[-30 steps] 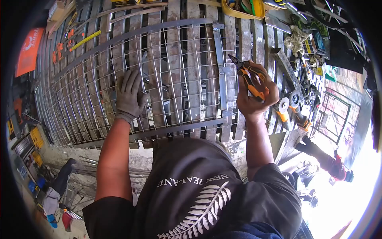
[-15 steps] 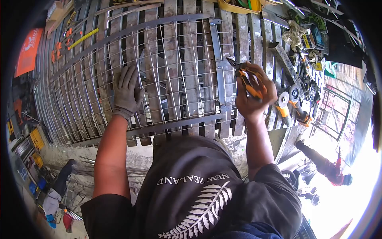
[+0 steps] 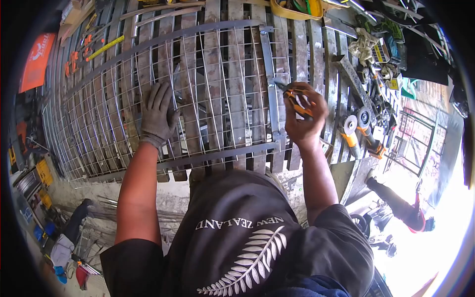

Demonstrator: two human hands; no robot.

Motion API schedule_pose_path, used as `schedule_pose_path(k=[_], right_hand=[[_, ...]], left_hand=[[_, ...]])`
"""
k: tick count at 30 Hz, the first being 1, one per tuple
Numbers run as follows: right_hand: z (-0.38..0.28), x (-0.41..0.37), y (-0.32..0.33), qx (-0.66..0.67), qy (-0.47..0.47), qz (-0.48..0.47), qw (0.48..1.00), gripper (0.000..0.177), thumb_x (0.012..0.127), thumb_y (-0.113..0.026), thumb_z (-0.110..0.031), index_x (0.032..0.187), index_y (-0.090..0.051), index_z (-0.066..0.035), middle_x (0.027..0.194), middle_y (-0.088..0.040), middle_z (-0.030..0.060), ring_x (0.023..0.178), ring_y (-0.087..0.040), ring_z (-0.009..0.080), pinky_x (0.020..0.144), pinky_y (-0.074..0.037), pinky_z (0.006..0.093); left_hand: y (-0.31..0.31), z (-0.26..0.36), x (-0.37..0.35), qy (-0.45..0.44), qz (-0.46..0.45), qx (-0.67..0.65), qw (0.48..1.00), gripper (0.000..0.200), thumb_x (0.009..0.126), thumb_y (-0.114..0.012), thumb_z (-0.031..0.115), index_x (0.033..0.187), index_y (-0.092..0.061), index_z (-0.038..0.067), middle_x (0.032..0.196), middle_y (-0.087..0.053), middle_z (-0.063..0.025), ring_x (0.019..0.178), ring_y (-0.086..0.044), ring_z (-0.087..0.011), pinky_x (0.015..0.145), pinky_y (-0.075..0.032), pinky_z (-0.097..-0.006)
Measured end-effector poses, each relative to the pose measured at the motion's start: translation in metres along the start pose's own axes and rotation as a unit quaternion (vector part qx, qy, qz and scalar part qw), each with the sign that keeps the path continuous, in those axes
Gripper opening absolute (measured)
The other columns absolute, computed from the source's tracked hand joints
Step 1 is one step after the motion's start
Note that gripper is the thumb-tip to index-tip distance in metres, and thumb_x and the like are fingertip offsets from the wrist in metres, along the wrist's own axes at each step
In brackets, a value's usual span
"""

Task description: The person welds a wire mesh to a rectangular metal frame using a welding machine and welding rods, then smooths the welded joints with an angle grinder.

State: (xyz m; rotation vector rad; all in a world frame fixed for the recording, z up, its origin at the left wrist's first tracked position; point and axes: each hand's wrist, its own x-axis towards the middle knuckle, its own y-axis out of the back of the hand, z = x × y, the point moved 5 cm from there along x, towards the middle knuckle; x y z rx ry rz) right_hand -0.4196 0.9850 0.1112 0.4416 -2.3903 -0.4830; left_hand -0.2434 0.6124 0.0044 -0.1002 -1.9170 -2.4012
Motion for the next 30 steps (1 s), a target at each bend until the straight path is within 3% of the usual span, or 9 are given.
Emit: schedule_pose_path(k=[2, 3, 8, 12, 16, 21, 24, 27, 30], right_hand=[[0.001, -0.001, -0.006, 0.049, 0.052, 0.060, 0.996, 0.066, 0.091, -0.077, 0.014, 0.145, -0.045, -0.003, 0.135, -0.067, 0.0275, 0.116, -0.075, 0.0335, 0.096, -0.066, 0.0393], [0.001, 0.001, -0.007, -0.096, -0.052, -0.087, 0.990, 0.064, 0.091, -0.077, 0.014, 0.143, -0.045, -0.003, 0.134, -0.068, 0.0276, 0.115, -0.076, 0.0321, 0.095, -0.066, 0.0383], [0.004, 0.001, -0.001, 0.046, 0.026, 0.049, 0.997, 0.064, 0.093, -0.077, 0.012, 0.145, -0.044, -0.004, 0.133, -0.067, 0.0277, 0.114, -0.076, 0.0366, 0.096, -0.066, 0.0390], [0.002, 0.000, 0.005, -0.087, -0.045, -0.034, 0.995, 0.066, 0.092, -0.080, 0.009, 0.145, -0.044, -0.006, 0.132, -0.070, 0.0235, 0.113, -0.077, 0.0310, 0.096, -0.066, 0.0396], [-0.030, -0.014, 0.039, -0.097, -0.068, 0.022, 0.993, 0.068, 0.089, -0.082, 0.011, 0.144, -0.046, -0.006, 0.132, -0.071, 0.0213, 0.117, -0.076, 0.0295, 0.097, -0.066, 0.0394], [-0.085, -0.066, 0.058, 0.008, -0.020, 0.127, 0.992, 0.066, 0.091, -0.077, 0.015, 0.142, -0.041, -0.006, 0.137, -0.064, 0.0319, 0.124, -0.073, 0.0372, 0.097, -0.067, 0.0484], [-0.079, -0.112, 0.044, -0.068, -0.193, 0.058, 0.977, 0.054, 0.089, -0.081, 0.010, 0.132, -0.053, -0.004, 0.134, -0.069, 0.0250, 0.121, -0.074, 0.0308, 0.098, -0.066, 0.0412], [-0.087, -0.119, 0.040, -0.117, -0.167, 0.056, 0.977, 0.056, 0.090, -0.080, 0.011, 0.136, -0.052, -0.004, 0.135, -0.069, 0.0232, 0.119, -0.074, 0.0311, 0.096, -0.066, 0.0410], [-0.103, -0.126, 0.043, -0.032, -0.059, 0.184, 0.981, 0.060, 0.093, -0.077, 0.010, 0.142, -0.047, -0.007, 0.135, -0.068, 0.0252, 0.117, -0.075, 0.0344, 0.091, -0.067, 0.0422]], left_hand=[[0.000, -0.001, 0.001, 0.003, 0.006, 0.001, 1.000, 0.085, 0.097, -0.069, 0.035, 0.170, -0.036, 0.006, 0.177, -0.036, -0.0138, 0.166, -0.027, -0.0373, 0.137, -0.020, -0.0598], [0.000, 0.001, 0.000, 0.001, 0.006, -0.002, 1.000, 0.085, 0.097, -0.069, 0.035, 0.169, -0.036, 0.006, 0.176, -0.036, -0.0138, 0.166, -0.027, -0.0373, 0.137, -0.020, -0.0598], [-0.003, -0.002, -0.001, 0.004, 0.010, -0.004, 1.000, 0.085, 0.097, -0.070, 0.035, 0.169, -0.037, 0.006, 0.176, -0.036, -0.0136, 0.166, -0.027, -0.0369, 0.136, -0.019, -0.0617], [-0.002, 0.001, 0.000, 0.001, 0.017, -0.003, 1.000, 0.085, 0.096, -0.070, 0.035, 0.169, -0.038, 0.005, 0.176, -0.037, -0.0135, 0.166, -0.028, -0.0367, 0.136, -0.018, -0.0623], [-0.005, 0.000, -0.001, -0.009, 0.024, -0.002, 1.000, 0.083, 0.095, -0.069, 0.035, 0.168, -0.041, 0.006, 0.175, -0.038, -0.0134, 0.166, -0.029, -0.0364, 0.136, -0.018, -0.0608], [-0.004, 0.003, -0.001, -0.010, 0.020, 0.010, 1.000, 0.079, 0.098, -0.068, 0.034, 0.167, -0.041, 0.006, 0.174, -0.040, -0.0132, 0.165, -0.030, -0.0363, 0.136, -0.021, -0.0581], [-0.002, 0.005, -0.002, -0.021, 0.033, 0.011, 0.999, 0.075, 0.101, -0.067, 0.033, 0.167, -0.042, 0.006, 0.174, -0.042, -0.0137, 0.164, -0.033, -0.0368, 0.135, -0.024, -0.0568], [-0.008, 0.001, -0.003, -0.034, 0.053, 0.013, 0.998, 0.075, 0.101, -0.067, 0.037, 0.165, -0.044, 0.005, 0.172, -0.043, -0.0141, 0.162, -0.035, -0.0370, 0.135, -0.025, -0.0575], [-0.007, 0.001, -0.006, -0.049, 0.069, 0.022, 0.996, 0.072, 0.103, -0.066, 0.038, 0.164, -0.047, 0.005, 0.170, -0.046, -0.0144, 0.161, -0.037, -0.0375, 0.134, -0.027, -0.0570]])
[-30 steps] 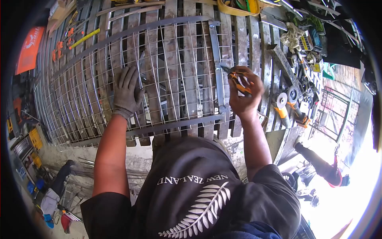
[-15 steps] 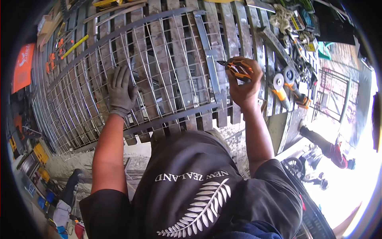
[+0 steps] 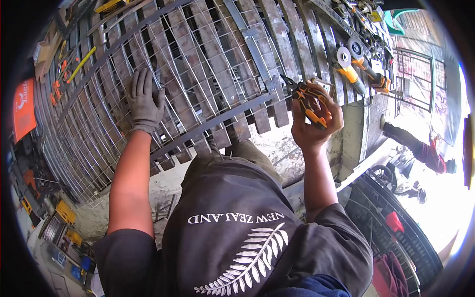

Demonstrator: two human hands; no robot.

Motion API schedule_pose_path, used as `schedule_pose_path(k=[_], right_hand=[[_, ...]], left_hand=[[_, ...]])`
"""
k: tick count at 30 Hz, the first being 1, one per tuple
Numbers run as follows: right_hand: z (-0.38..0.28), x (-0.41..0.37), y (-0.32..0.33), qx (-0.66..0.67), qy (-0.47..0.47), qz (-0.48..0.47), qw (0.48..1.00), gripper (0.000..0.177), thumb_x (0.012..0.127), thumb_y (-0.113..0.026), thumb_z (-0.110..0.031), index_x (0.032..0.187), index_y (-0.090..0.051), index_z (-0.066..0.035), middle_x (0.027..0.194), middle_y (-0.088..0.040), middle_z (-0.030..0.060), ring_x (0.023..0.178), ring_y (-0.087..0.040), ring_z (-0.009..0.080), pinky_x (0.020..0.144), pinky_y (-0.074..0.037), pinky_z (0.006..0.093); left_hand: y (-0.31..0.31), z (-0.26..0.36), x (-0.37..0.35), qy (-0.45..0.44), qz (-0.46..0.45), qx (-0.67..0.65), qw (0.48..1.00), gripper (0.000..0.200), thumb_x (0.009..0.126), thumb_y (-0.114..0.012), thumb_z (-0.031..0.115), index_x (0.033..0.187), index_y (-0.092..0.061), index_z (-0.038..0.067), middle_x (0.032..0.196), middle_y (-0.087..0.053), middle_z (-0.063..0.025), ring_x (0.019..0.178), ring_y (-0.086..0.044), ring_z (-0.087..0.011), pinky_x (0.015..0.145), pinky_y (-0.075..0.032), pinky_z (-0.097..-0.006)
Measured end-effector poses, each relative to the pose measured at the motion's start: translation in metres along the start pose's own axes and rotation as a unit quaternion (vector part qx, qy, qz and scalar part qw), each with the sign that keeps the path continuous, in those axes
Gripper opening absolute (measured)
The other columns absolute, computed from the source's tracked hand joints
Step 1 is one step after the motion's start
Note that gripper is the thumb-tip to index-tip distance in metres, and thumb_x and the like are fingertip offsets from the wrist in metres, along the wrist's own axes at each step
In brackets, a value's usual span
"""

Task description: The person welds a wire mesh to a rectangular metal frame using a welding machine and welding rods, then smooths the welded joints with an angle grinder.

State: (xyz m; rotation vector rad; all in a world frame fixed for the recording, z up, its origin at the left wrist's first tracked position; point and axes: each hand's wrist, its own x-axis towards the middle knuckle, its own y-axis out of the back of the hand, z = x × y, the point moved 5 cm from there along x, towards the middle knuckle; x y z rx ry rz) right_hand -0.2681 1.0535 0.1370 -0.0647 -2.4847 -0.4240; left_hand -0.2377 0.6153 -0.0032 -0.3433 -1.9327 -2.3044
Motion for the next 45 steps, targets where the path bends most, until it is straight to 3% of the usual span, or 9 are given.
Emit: schedule_pose_path(k=[13, 16, 20, 23, 27, 30, 35, 38, 45], right_hand=[[-0.009, -0.036, -0.001, -0.219, -0.017, -0.117, 0.969, 0.070, 0.092, -0.081, 0.008, 0.147, -0.040, -0.008, 0.134, -0.066, 0.0246, 0.114, -0.076, 0.0330, 0.092, -0.066, 0.0391], [-0.006, -0.046, -0.004, 0.011, -0.014, 0.055, 0.998, 0.058, 0.095, -0.080, 0.004, 0.141, -0.048, -0.008, 0.130, -0.070, 0.0189, 0.114, -0.076, 0.0286, 0.095, -0.066, 0.0375], [-0.004, -0.041, -0.001, -0.170, -0.075, -0.060, 0.981, 0.059, 0.093, -0.080, 0.006, 0.142, -0.048, -0.004, 0.132, -0.068, 0.0200, 0.117, -0.075, 0.0289, 0.095, -0.066, 0.0380], [-0.009, -0.043, -0.002, -0.009, 0.048, 0.059, 0.997, 0.062, 0.093, -0.078, 0.010, 0.143, -0.046, -0.005, 0.138, -0.064, 0.0235, 0.118, -0.074, 0.0308, 0.098, -0.066, 0.0390], [-0.002, -0.044, -0.002, -0.165, -0.108, -0.051, 0.979, 0.056, 0.094, -0.076, 0.011, 0.139, -0.046, -0.003, 0.135, -0.065, 0.0233, 0.117, -0.074, 0.0299, 0.098, -0.066, 0.0403], [-0.010, -0.040, 0.000, -0.026, 0.039, 0.096, 0.994, 0.064, 0.093, -0.081, 0.006, 0.144, -0.044, -0.005, 0.133, -0.067, 0.0218, 0.113, -0.076, 0.0296, 0.095, -0.065, 0.0386], [0.000, -0.039, 0.002, -0.230, -0.008, -0.052, 0.972, 0.072, 0.093, -0.081, 0.005, 0.148, -0.038, -0.009, 0.131, -0.068, 0.0204, 0.110, -0.076, 0.0294, 0.091, -0.066, 0.0376], [-0.009, -0.041, -0.005, -0.016, 0.035, 0.092, 0.995, 0.058, 0.096, -0.080, 0.005, 0.142, -0.046, -0.006, 0.134, -0.067, 0.0184, 0.112, -0.075, 0.0262, 0.091, -0.066, 0.0388], [0.000, -0.044, -0.001, -0.044, 0.004, 0.065, 0.997, 0.063, 0.093, -0.081, 0.004, 0.143, -0.046, -0.005, 0.132, -0.067, 0.0204, 0.113, -0.074, 0.0306, 0.094, -0.066, 0.0422]], left_hand=[[-0.003, -0.003, -0.003, -0.027, 0.045, -0.015, 0.998, 0.067, 0.105, -0.066, 0.039, 0.160, -0.051, 0.003, 0.165, -0.052, -0.0184, 0.156, -0.044, -0.0403, 0.131, -0.035, -0.0545], [-0.006, -0.003, -0.006, -0.025, 0.052, -0.008, 0.998, 0.066, 0.106, -0.067, 0.040, 0.159, -0.052, 0.003, 0.163, -0.053, -0.0189, 0.155, -0.045, -0.0409, 0.131, -0.035, -0.0547], [-0.005, -0.003, -0.003, -0.026, 0.059, -0.009, 0.998, 0.067, 0.105, -0.068, 0.040, 0.158, -0.052, 0.002, 0.164, -0.052, -0.0191, 0.155, -0.044, -0.0420, 0.131, -0.035, -0.0553], [-0.010, -0.008, -0.007, -0.028, 0.051, -0.020, 0.998, 0.071, 0.103, -0.068, 0.039, 0.161, -0.049, 0.002, 0.166, -0.049, -0.0189, 0.158, -0.040, -0.0431, 0.132, -0.032, -0.0562], [-0.012, -0.007, -0.002, -0.030, 0.057, -0.025, 0.998, 0.071, 0.103, -0.068, 0.039, 0.161, -0.049, 0.002, 0.166, -0.049, -0.0191, 0.158, -0.040, -0.0434, 0.132, -0.032, -0.0566], [-0.013, -0.008, -0.006, -0.030, 0.057, -0.023, 0.998, 0.071, 0.103, -0.069, 0.039, 0.161, -0.049, 0.002, 0.166, -0.049, -0.0192, 0.158, -0.039, -0.0436, 0.132, -0.032, -0.0569], [-0.012, -0.008, -0.007, -0.025, 0.044, -0.024, 0.998, 0.071, 0.103, -0.069, 0.039, 0.161, -0.049, 0.002, 0.166, -0.049, -0.0192, 0.158, -0.040, -0.0441, 0.132, -0.033, -0.0571], [-0.009, -0.006, -0.007, -0.026, 0.048, -0.025, 0.998, 0.071, 0.103, -0.069, 0.038, 0.160, -0.050, 0.002, 0.165, -0.050, -0.0194, 0.158, -0.040, -0.0442, 0.132, -0.033, -0.0570], [-0.008, -0.006, -0.005, -0.027, 0.048, -0.028, 0.998, 0.071, 0.102, -0.070, 0.037, 0.160, -0.050, 0.001, 0.165, -0.050, -0.0203, 0.157, -0.040, -0.0444, 0.132, -0.032, -0.0564]])
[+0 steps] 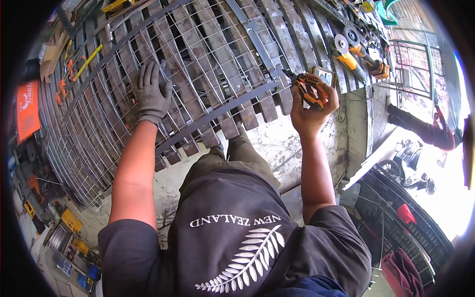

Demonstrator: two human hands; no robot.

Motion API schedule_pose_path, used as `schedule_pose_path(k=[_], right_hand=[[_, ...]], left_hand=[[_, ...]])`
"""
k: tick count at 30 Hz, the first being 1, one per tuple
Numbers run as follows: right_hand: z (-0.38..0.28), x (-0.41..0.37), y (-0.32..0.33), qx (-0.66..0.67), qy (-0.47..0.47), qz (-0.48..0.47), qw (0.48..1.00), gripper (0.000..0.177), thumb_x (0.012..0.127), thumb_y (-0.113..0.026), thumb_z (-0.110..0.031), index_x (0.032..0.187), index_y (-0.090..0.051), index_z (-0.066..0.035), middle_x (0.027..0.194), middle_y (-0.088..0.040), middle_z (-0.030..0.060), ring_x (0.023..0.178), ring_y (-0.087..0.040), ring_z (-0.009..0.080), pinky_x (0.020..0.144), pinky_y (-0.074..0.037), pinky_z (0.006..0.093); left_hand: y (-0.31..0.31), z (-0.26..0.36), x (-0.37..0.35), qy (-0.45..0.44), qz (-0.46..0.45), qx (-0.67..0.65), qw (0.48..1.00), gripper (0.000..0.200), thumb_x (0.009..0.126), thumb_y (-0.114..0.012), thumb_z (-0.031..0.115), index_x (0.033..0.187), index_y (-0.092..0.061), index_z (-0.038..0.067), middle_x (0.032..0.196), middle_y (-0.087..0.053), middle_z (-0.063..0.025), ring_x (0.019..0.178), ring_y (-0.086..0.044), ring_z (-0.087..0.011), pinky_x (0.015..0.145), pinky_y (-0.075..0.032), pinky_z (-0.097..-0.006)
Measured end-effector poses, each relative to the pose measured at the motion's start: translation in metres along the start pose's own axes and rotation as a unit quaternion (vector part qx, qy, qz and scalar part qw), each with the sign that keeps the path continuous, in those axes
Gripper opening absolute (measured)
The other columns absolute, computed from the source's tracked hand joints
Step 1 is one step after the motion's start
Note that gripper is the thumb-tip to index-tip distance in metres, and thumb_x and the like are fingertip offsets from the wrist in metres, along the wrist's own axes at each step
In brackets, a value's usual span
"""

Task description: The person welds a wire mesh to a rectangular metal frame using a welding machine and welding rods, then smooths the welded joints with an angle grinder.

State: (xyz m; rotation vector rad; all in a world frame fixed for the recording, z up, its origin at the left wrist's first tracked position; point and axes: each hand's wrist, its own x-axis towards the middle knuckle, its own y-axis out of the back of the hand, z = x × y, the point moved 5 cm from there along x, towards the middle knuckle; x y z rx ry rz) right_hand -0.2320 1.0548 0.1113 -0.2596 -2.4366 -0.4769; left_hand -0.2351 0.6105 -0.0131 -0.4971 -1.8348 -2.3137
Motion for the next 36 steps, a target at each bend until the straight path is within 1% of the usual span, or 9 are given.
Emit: schedule_pose_path(k=[3, 7, 12, 15, 18, 21, 25, 30, 36], right_hand=[[0.014, -0.010, -0.001, -0.133, -0.053, -0.103, 0.984, 0.068, 0.092, -0.079, 0.009, 0.147, -0.040, -0.006, 0.134, -0.066, 0.0226, 0.114, -0.074, 0.0293, 0.093, -0.065, 0.0388], [0.012, 0.004, 0.003, -0.031, -0.022, -0.014, 0.999, 0.065, 0.094, -0.081, 0.003, 0.146, -0.042, -0.004, 0.131, -0.067, 0.0209, 0.110, -0.075, 0.0291, 0.093, -0.064, 0.0387], [0.028, 0.046, 0.004, -0.191, -0.114, -0.180, 0.958, 0.075, 0.090, -0.078, 0.005, 0.155, -0.043, -0.010, 0.115, -0.070, 0.0260, 0.100, -0.076, 0.0428, 0.088, -0.060, 0.0500], [0.025, 0.110, -0.003, -0.330, -0.032, -0.236, 0.913, 0.071, 0.102, -0.064, -0.007, 0.167, -0.035, -0.013, 0.112, -0.070, 0.0313, 0.102, -0.070, 0.0504, 0.088, -0.057, 0.0583], [0.079, 0.136, -0.019, -0.440, -0.109, -0.361, 0.815, 0.077, 0.104, -0.064, -0.010, 0.171, -0.027, -0.014, 0.122, -0.071, 0.0310, 0.114, -0.073, 0.0483, 0.089, -0.062, 0.0559], [0.121, 0.148, -0.047, -0.493, -0.046, -0.446, 0.746, 0.080, 0.103, -0.065, -0.007, 0.171, -0.025, -0.013, 0.124, -0.073, 0.0294, 0.118, -0.074, 0.0458, 0.089, -0.064, 0.0536], [0.185, 0.147, -0.077, -0.507, 0.005, -0.495, 0.705, 0.064, 0.105, -0.059, -0.007, 0.165, -0.037, -0.007, 0.124, -0.074, 0.0288, 0.115, -0.076, 0.0439, 0.087, -0.066, 0.0527], [0.236, 0.149, -0.088, -0.524, -0.060, -0.498, 0.688, 0.039, 0.111, -0.052, -0.014, 0.149, -0.049, -0.004, 0.130, -0.072, 0.0299, 0.122, -0.073, 0.0456, 0.093, -0.065, 0.0541], [0.182, 0.143, -0.063, -0.510, -0.038, -0.482, 0.711, 0.049, 0.105, -0.062, -0.009, 0.152, -0.047, -0.005, 0.133, -0.068, 0.0270, 0.124, -0.071, 0.0465, 0.097, -0.063, 0.0559]], left_hand=[[-0.002, 0.003, 0.003, -0.003, -0.004, -0.003, 1.000, 0.071, 0.102, -0.070, 0.037, 0.160, -0.050, 0.000, 0.165, -0.050, -0.0205, 0.158, -0.040, -0.0445, 0.133, -0.032, -0.0564], [0.000, -0.002, -0.001, -0.003, 0.000, 0.000, 1.000, 0.072, 0.101, -0.070, 0.037, 0.160, -0.049, 0.001, 0.166, -0.049, -0.0207, 0.158, -0.039, -0.0449, 0.133, -0.032, -0.0563], [-0.001, 0.000, -0.001, -0.006, 0.008, 0.007, 1.000, 0.071, 0.105, -0.066, 0.040, 0.163, -0.047, 0.003, 0.165, -0.050, -0.0184, 0.156, -0.042, -0.0428, 0.130, -0.035, -0.0559], [0.001, 0.003, -0.006, 0.012, 0.002, 0.044, 0.999, 0.074, 0.105, -0.063, 0.042, 0.166, -0.043, 0.006, 0.169, -0.046, -0.0162, 0.159, -0.039, -0.0407, 0.132, -0.027, -0.0595], [0.016, 0.025, -0.021, 0.053, -0.034, 0.085, 0.994, 0.075, 0.105, -0.062, 0.042, 0.168, -0.041, 0.008, 0.172, -0.044, -0.0157, 0.161, -0.037, -0.0399, 0.133, -0.023, -0.0606], [0.062, 0.079, -0.066, 0.067, -0.077, 0.083, 0.991, 0.074, 0.105, -0.062, 0.041, 0.169, -0.042, 0.008, 0.173, -0.044, -0.0154, 0.161, -0.036, -0.0397, 0.134, -0.022, -0.0603], [0.088, 0.109, -0.166, 0.105, -0.099, 0.065, 0.987, 0.072, 0.102, -0.066, 0.038, 0.164, -0.049, 0.006, 0.166, -0.050, -0.0171, 0.155, -0.044, -0.0378, 0.131, -0.028, -0.0589], [0.108, 0.104, -0.258, 0.248, -0.148, 0.102, 0.952, 0.072, 0.100, -0.068, 0.036, 0.164, -0.049, 0.007, 0.163, -0.051, -0.0166, 0.151, -0.046, -0.0384, 0.126, -0.033, -0.0572], [0.117, 0.099, -0.258, 0.272, -0.164, 0.105, 0.942, 0.074, 0.099, -0.071, 0.041, 0.161, -0.051, 0.007, 0.152, -0.055, -0.0169, 0.150, -0.045, -0.0379, 0.126, -0.033, -0.0566]])
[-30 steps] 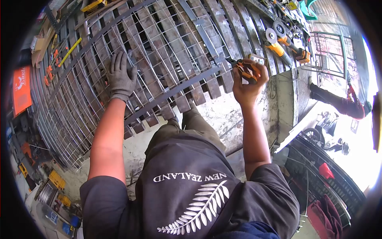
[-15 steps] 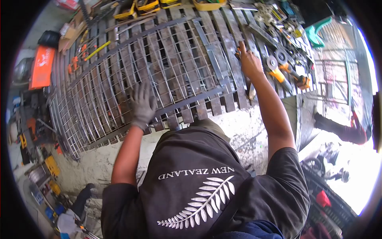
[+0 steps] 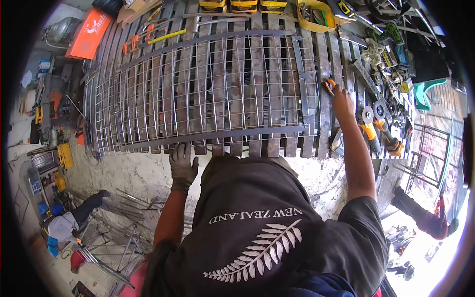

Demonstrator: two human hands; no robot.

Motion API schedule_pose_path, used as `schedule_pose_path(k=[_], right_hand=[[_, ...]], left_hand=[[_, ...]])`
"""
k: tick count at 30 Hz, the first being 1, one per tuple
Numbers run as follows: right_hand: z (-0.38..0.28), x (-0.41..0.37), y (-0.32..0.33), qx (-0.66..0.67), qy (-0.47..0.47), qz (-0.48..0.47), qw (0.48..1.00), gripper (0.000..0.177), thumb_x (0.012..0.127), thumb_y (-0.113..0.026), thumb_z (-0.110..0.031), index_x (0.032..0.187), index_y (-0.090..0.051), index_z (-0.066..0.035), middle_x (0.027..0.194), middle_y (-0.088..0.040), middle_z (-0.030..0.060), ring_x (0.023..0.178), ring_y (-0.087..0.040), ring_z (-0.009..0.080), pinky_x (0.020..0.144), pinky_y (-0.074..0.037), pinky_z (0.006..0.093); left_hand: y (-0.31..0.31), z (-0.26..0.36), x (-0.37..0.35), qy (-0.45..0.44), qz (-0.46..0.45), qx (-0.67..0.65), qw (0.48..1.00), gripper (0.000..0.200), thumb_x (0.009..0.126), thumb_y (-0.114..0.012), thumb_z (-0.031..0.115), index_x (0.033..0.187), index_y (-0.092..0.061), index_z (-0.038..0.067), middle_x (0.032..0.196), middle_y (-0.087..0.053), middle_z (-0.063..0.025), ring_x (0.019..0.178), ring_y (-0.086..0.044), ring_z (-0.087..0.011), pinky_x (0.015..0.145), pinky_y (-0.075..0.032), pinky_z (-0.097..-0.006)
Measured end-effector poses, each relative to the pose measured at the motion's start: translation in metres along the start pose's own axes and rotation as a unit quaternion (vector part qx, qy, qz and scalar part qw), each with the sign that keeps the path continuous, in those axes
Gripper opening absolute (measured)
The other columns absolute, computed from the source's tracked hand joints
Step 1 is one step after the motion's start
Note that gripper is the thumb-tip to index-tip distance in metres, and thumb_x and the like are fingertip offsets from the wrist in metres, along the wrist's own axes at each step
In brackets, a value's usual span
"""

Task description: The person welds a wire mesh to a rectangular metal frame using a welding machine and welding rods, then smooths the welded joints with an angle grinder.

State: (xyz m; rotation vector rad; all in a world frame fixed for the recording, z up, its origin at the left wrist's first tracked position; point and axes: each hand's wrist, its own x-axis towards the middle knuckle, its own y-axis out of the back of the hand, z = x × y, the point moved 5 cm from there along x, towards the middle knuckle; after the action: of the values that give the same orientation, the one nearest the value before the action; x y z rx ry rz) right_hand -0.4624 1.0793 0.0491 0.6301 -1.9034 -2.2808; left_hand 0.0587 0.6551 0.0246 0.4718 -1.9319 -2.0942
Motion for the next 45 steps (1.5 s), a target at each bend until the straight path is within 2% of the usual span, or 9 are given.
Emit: schedule_pose_path(k=[2, 7, 18, 22, 29, 36, 41, 43, 45], right_hand=[[-0.010, -0.043, 0.022, 0.017, -0.001, 0.030, 0.999, 0.055, 0.103, -0.068, -0.010, 0.153, -0.047, -0.005, 0.132, -0.069, 0.0258, 0.122, -0.071, 0.0461, 0.097, -0.062, 0.0565], [-0.040, -0.161, 0.048, 0.091, -0.107, -0.009, 0.990, 0.070, 0.095, -0.081, -0.016, 0.157, -0.050, -0.009, 0.134, -0.071, 0.0253, 0.124, -0.070, 0.0469, 0.100, -0.059, 0.0559], [-0.105, -0.403, -0.036, 0.196, -0.221, -0.123, 0.947, 0.070, 0.090, -0.087, -0.025, 0.151, -0.057, -0.006, 0.125, -0.076, 0.0289, 0.120, -0.073, 0.0456, 0.102, -0.058, 0.0537], [-0.132, -0.467, -0.038, 0.231, -0.239, -0.169, 0.928, 0.071, 0.090, -0.086, -0.026, 0.152, -0.057, -0.006, 0.126, -0.076, 0.0287, 0.122, -0.072, 0.0447, 0.103, -0.058, 0.0530], [-0.135, -0.534, -0.049, 0.251, -0.257, -0.164, 0.919, 0.069, 0.092, -0.085, -0.028, 0.151, -0.057, -0.006, 0.126, -0.076, 0.0283, 0.122, -0.072, 0.0445, 0.103, -0.059, 0.0523], [-0.107, -0.570, -0.051, 0.281, -0.233, -0.118, 0.923, 0.069, 0.093, -0.085, -0.028, 0.152, -0.056, -0.006, 0.127, -0.075, 0.0284, 0.121, -0.072, 0.0456, 0.103, -0.058, 0.0531], [-0.076, -0.632, -0.089, 0.295, -0.245, -0.128, 0.915, 0.071, 0.092, -0.087, -0.028, 0.151, -0.057, -0.005, 0.128, -0.075, 0.0287, 0.124, -0.071, 0.0455, 0.105, -0.057, 0.0520], [-0.066, -0.652, -0.106, 0.305, -0.254, -0.145, 0.907, 0.073, 0.090, -0.088, -0.029, 0.151, -0.058, -0.004, 0.129, -0.075, 0.0290, 0.125, -0.071, 0.0454, 0.106, -0.058, 0.0516], [-0.059, -0.670, -0.123, 0.300, -0.252, -0.160, 0.906, 0.073, 0.090, -0.088, -0.029, 0.152, -0.058, -0.004, 0.131, -0.074, 0.0292, 0.126, -0.070, 0.0452, 0.106, -0.058, 0.0509]], left_hand=[[-0.001, -0.005, 0.008, -0.011, -0.012, 0.002, 1.000, 0.072, 0.098, -0.072, 0.040, 0.159, -0.054, 0.007, 0.151, -0.055, -0.0183, 0.149, -0.045, -0.0382, 0.126, -0.032, -0.0580], [0.013, -0.034, 0.023, -0.043, -0.017, -0.118, 0.992, 0.049, 0.091, -0.075, 0.045, 0.132, -0.075, 0.019, 0.110, -0.065, -0.0061, 0.114, -0.060, -0.0339, 0.109, -0.042, -0.0541], [0.008, -0.053, 0.044, -0.157, -0.134, -0.073, 0.976, 0.055, 0.095, -0.072, 0.052, 0.137, -0.076, 0.018, 0.116, -0.067, -0.0129, 0.117, -0.061, -0.0394, 0.098, -0.049, -0.0550], [-0.003, -0.064, 0.046, -0.180, -0.137, -0.100, 0.969, 0.063, 0.089, -0.082, 0.053, 0.139, -0.075, 0.015, 0.119, -0.068, -0.0173, 0.118, -0.062, -0.0425, 0.101, -0.050, -0.0575], [-0.017, -0.060, 0.042, -0.092, -0.142, -0.120, 0.978, 0.065, 0.079, -0.090, 0.052, 0.135, -0.077, 0.022, 0.136, -0.067, -0.0191, 0.133, -0.059, -0.0478, 0.110, -0.049, -0.0613], [-0.003, -0.057, 0.014, -0.059, -0.029, -0.058, 0.996, 0.041, 0.079, -0.086, 0.042, 0.114, -0.082, 0.019, 0.126, -0.068, -0.0187, 0.125, -0.061, -0.0465, 0.106, -0.050, -0.0622], [0.075, -0.054, -0.049, -0.080, 0.180, 0.014, 0.980, 0.052, 0.077, -0.089, 0.062, 0.076, -0.081, 0.010, 0.096, -0.073, -0.0161, 0.103, -0.068, -0.0416, 0.086, -0.047, -0.0581], [0.136, -0.051, -0.062, -0.084, 0.130, -0.062, 0.986, 0.051, 0.074, -0.093, 0.060, 0.070, -0.079, 0.010, 0.086, -0.071, -0.0156, 0.092, -0.069, -0.0391, 0.082, -0.048, -0.0556], [0.219, -0.042, -0.073, -0.143, 0.259, -0.118, 0.948, 0.048, 0.069, -0.103, 0.043, 0.062, -0.072, 0.006, 0.073, -0.067, -0.0112, 0.071, -0.065, -0.0350, 0.067, -0.046, -0.0508]])
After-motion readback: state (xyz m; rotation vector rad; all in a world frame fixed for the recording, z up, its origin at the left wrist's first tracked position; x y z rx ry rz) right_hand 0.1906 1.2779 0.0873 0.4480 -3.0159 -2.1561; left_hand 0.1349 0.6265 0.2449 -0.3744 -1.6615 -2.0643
